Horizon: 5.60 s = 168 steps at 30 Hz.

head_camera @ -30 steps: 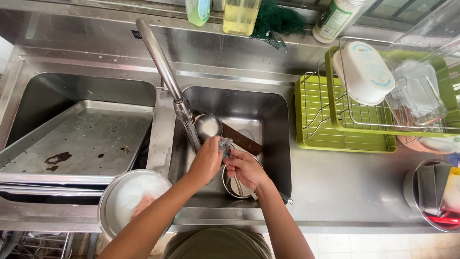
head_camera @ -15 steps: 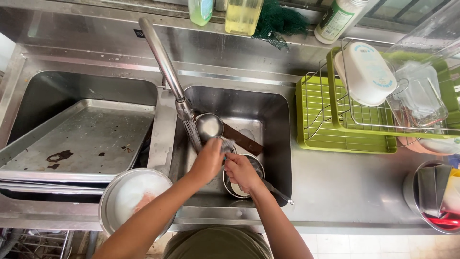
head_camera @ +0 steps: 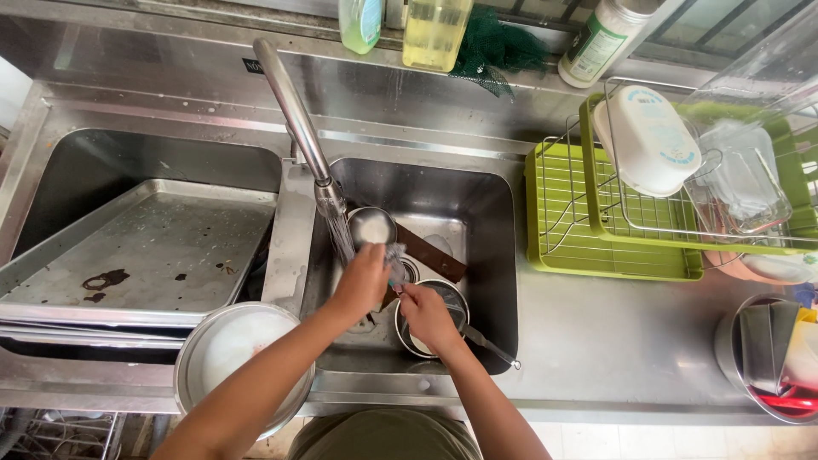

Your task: Washing and rinsing various kitchen utensils and containers in a sink.

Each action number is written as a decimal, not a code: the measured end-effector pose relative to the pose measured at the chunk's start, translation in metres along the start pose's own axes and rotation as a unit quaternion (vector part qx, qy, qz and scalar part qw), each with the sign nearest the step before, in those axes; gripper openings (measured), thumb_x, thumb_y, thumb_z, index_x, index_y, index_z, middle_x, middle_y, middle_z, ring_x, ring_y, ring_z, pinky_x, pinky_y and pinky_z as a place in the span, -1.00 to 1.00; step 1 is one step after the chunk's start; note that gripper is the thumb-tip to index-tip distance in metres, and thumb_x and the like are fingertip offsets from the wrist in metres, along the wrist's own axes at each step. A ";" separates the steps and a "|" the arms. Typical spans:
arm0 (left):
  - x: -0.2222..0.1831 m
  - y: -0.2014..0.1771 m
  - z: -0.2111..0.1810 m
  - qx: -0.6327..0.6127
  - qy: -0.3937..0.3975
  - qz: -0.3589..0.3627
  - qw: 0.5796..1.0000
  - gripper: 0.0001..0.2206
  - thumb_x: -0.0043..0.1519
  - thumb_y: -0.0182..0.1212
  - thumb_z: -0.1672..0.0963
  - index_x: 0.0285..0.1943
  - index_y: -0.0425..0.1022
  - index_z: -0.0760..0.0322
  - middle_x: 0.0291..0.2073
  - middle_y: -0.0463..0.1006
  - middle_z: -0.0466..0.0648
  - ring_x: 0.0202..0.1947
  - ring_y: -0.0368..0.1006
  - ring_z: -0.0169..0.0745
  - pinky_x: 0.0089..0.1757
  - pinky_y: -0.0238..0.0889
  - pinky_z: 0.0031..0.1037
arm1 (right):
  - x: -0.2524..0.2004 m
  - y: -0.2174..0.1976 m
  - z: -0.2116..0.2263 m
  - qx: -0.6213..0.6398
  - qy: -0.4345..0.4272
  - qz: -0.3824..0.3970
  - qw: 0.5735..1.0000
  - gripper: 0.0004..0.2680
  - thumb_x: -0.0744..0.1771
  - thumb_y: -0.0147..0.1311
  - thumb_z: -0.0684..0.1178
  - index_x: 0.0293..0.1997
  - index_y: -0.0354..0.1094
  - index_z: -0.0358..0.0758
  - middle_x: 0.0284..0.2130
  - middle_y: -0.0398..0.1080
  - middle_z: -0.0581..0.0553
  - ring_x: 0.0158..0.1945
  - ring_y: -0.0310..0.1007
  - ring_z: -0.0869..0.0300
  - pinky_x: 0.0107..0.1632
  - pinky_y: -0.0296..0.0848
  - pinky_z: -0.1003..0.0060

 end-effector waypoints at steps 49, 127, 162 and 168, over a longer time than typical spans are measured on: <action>-0.003 0.012 0.025 -0.220 -0.336 0.093 0.911 -0.77 0.50 -0.18 0.16 -0.02 0.34 0.49 -0.27 0.41 0.44 -0.28 0.40 0.50 -0.23 0.35 0.04 | -0.002 -0.011 0.017 0.030 0.054 0.021 0.998 -0.83 0.36 -0.05 -0.15 -0.10 0.48 -0.37 -0.63 0.24 -0.04 -0.53 0.13 0.34 -0.47 0.18 0.31; -0.211 -0.095 0.081 0.192 -0.320 0.196 0.907 -0.54 0.08 0.23 0.26 0.17 0.27 0.14 0.20 0.23 0.12 0.19 0.23 0.19 -0.07 0.41 -0.11 | 0.182 0.116 -0.024 0.315 0.128 0.117 0.933 -0.75 0.46 0.03 0.04 -0.28 0.26 -0.34 -0.71 0.09 -0.01 -0.72 0.01 0.30 -0.67 -0.03 0.38; -0.205 -0.103 0.093 0.182 -0.356 0.185 0.898 -0.46 -0.01 0.29 0.24 0.21 0.32 0.10 0.14 0.29 0.12 0.17 0.24 0.26 0.00 0.28 0.15 | 0.182 0.113 -0.007 0.173 0.107 0.140 0.969 -0.77 0.44 -0.02 0.12 -0.24 0.28 -0.24 -0.61 0.21 -0.10 -0.67 0.06 0.30 -0.62 -0.01 0.37; -0.203 -0.105 0.090 0.183 -0.371 0.201 0.888 -0.43 -0.01 0.31 0.23 0.23 0.30 0.09 0.16 0.29 0.11 0.19 0.24 0.25 0.03 0.27 0.15 | 0.157 0.120 0.036 0.261 0.133 0.243 0.925 -0.76 0.46 -0.16 0.16 -0.05 0.32 -0.18 -0.55 0.21 -0.02 -0.67 -0.05 0.40 -0.61 -0.05 0.46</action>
Point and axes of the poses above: each hand's wrist, its own x-axis towards the middle knuckle, its own y-axis out of the palm, z = x × y, the point moved 7 cm from there along x, towards the middle knuckle
